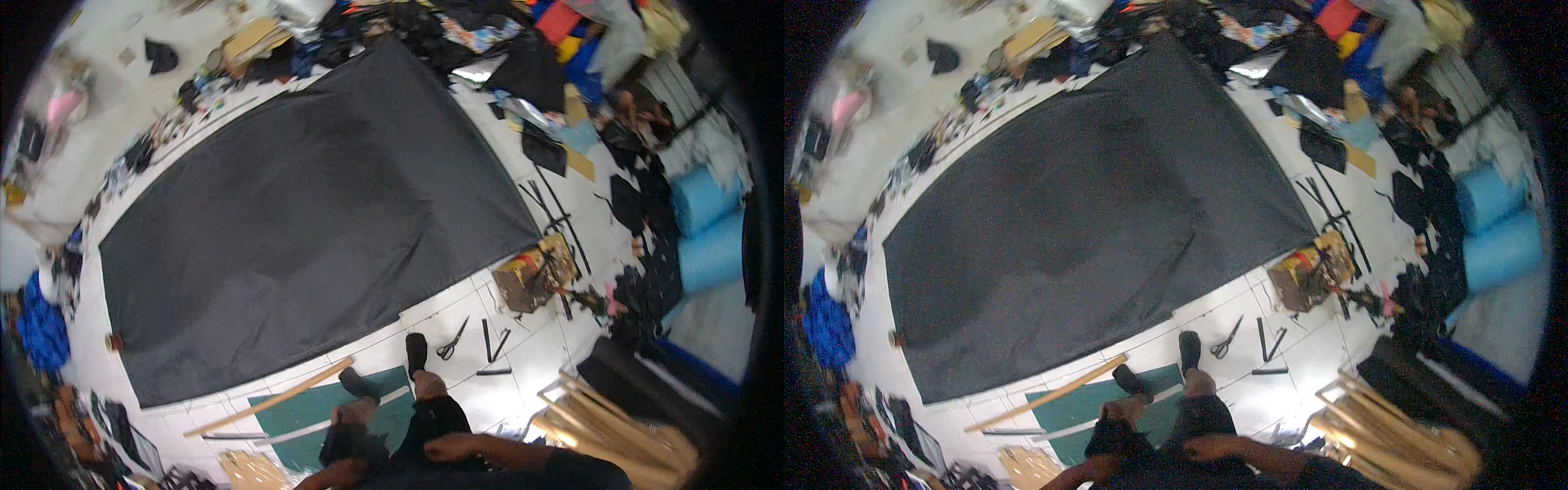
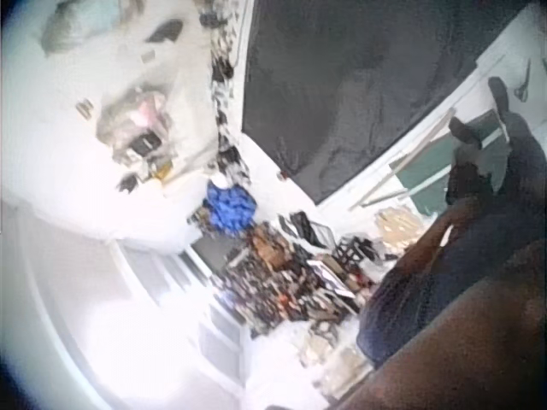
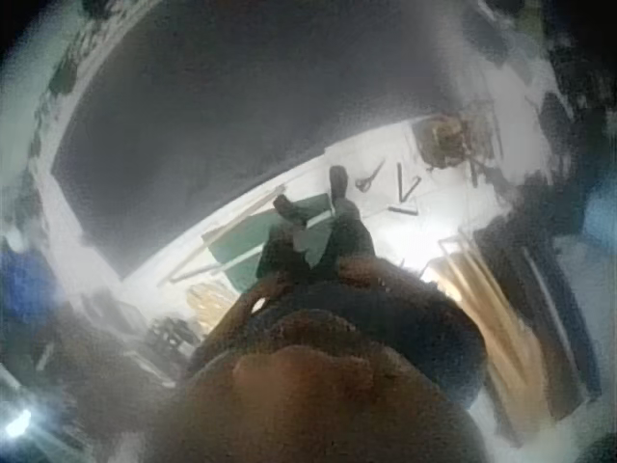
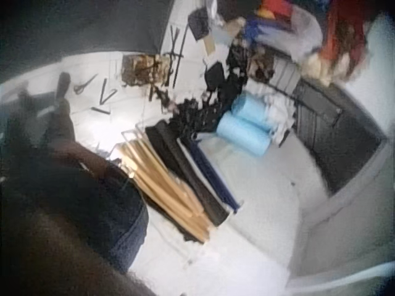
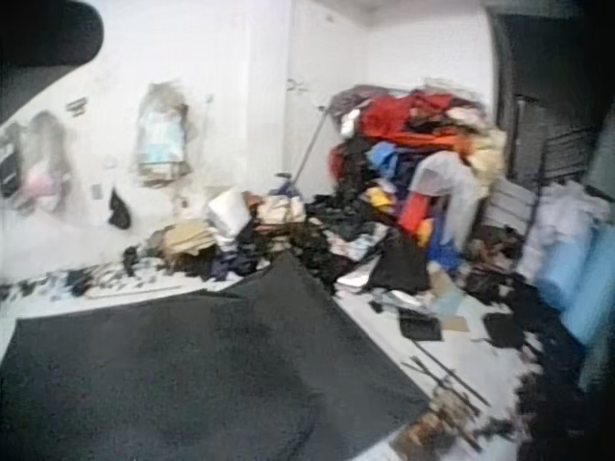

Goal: The person spreads a large black fabric on the floor, uses a wooden stick to measure and align it, then cuts the fabric with scissors. The person also handles a silver reflective sheet, folding and placing it aside.

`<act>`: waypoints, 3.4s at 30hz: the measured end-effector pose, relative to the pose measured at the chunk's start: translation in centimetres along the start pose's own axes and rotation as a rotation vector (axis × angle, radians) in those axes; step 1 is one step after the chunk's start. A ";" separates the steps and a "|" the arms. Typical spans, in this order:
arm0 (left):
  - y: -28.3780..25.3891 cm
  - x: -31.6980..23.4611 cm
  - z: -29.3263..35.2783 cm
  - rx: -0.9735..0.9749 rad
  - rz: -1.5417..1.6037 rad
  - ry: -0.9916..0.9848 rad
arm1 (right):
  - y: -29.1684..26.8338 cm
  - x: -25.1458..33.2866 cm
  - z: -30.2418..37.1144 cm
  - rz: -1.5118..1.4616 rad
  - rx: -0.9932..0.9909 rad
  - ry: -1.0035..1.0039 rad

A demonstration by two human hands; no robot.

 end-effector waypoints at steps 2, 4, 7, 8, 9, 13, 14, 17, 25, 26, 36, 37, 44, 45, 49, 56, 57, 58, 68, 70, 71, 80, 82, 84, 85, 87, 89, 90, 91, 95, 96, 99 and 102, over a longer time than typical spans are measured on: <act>0.8 2.7 -2.0 -0.056 0.144 -0.060 | -0.4 -1.9 -1.1 -0.050 0.222 -0.051; 2.3 6.8 -4.6 -0.075 0.252 -0.110 | -3.7 -1.7 -1.9 -0.182 0.455 0.072; 5.5 14.7 -8.5 -0.111 0.465 -0.134 | -13.4 -12.8 -12.4 0.059 0.052 -0.157; 5.6 17.5 -10.3 -0.106 0.547 -0.115 | -18.5 -18.0 -14.9 0.410 -0.423 -0.137; 4.8 20.7 -11.6 -0.167 0.667 -0.054 | -23.8 -23.9 -16.9 0.509 -0.769 0.018; -8.3 32.2 -17.6 -0.894 0.548 -0.051 | -39.3 -45.7 -16.3 -0.677 -1.239 0.641; -9.7 36.2 -20.3 -1.068 0.281 -0.167 | -40.8 -52.3 -13.0 -0.603 -1.281 0.751; -7.0 52.5 -19.9 -1.188 0.009 -0.430 | -46.6 -58.0 -14.6 -0.851 -1.455 0.848; -6.5 60.6 -25.5 -1.073 -0.517 -0.509 | -55.1 -62.2 -11.5 -0.591 -2.100 0.524; -7.0 61.1 -23.8 -1.070 -0.456 -0.583 | -56.2 -58.0 -15.3 -0.146 -2.117 0.701; -4.9 61.5 -25.5 -1.075 -0.303 -0.491 | -52.9 -39.0 -28.1 -0.223 -1.574 0.183; -4.6 61.3 -25.4 -1.071 -0.280 -0.516 | -53.3 -39.0 -28.2 -0.205 -1.590 0.185; -5.4 61.1 -24.0 -1.202 -0.331 -0.408 | -55.7 -47.9 -22.8 0.710 -1.824 0.601; -5.9 59.9 -23.3 -1.276 -0.345 -0.406 | -56.0 -49.7 -19.5 0.352 -1.898 0.522; -5.4 64.2 -18.9 -1.262 -0.537 -0.789 | -52.0 -53.1 -14.7 -1.051 -1.842 -0.380; -1.4 65.8 -16.9 -1.173 -0.303 -0.952 | -43.8 -53.8 -27.1 -0.683 -1.552 0.436; -1.5 65.5 -17.0 -1.182 -0.295 -0.934 | -42.9 -52.2 -28.0 -0.518 -1.747 0.428; -1.6 65.2 -17.1 -1.178 -0.295 -0.930 | -43.2 -53.4 -28.8 -0.540 -1.693 0.437; -1.4 64.4 -16.9 -1.220 -0.291 -0.931 | -43.9 -56.5 -27.6 -0.708 -1.514 0.158; -1.9 63.7 -16.0 -1.358 -0.364 -0.873 | -44.3 -56.5 -27.4 -0.703 -1.479 0.127; -1.9 63.7 -16.4 -1.422 -0.389 -0.821 | -45.0 -56.8 -26.9 -0.703 -1.466 0.144; 0.7 65.4 -15.9 -1.391 -0.265 -0.807 | -42.1 -39.7 -30.0 0.499 -1.799 0.320; 0.7 66.5 -16.4 -1.432 -0.246 -0.756 | -39.2 -31.9 -35.1 0.636 -1.479 0.056; -1.1 65.9 -18.0 -1.428 -0.199 -0.708 | -34.6 -27.6 -39.6 0.827 -1.212 -0.097; -1.4 66.2 -17.4 -1.420 -0.196 -0.686 | -32.0 -26.5 -41.6 0.936 -1.050 -0.054; -0.4 65.1 -17.2 -1.406 -0.159 -0.759 | -28.4 -26.8 -43.8 1.054 -0.891 -0.092; -0.5 64.2 -16.7 -1.408 -0.132 -0.789 | -27.8 -28.7 -44.3 1.054 -0.822 -0.073; 0.0 63.9 -17.0 -1.408 -0.153 -0.818 | -27.9 -30.2 -43.7 1.041 -0.813 -0.030; 0.4 63.8 -16.6 -1.403 -0.177 -0.849 | -27.7 -31.0 -43.1 1.061 -0.795 0.013; 1.5 64.0 -13.5 -1.662 -0.095 -0.918 | -28.7 -31.8 -41.2 1.009 -0.840 0.024; 1.8 63.9 -12.2 -1.731 -0.012 -0.990 | -29.1 -31.4 -40.2 1.053 -0.950 -0.118; 6.2 65.3 -8.2 -1.787 0.107 -1.460 | -31.4 -29.5 -38.5 1.042 -1.025 -0.122; 11.8 68.6 -7.7 -1.744 0.510 -1.667 | -32.5 -23.0 -38.5 1.090 -0.938 -0.236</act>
Point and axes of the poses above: each hand's wrist, its own z-axis away from the middle knuckle, its own y-axis out of the palm, x = y × z, the point moved 6 cm from there along -z, towards the middle knuckle, and after that the axes turned 12 degrees about y, right-handed, at the moved point
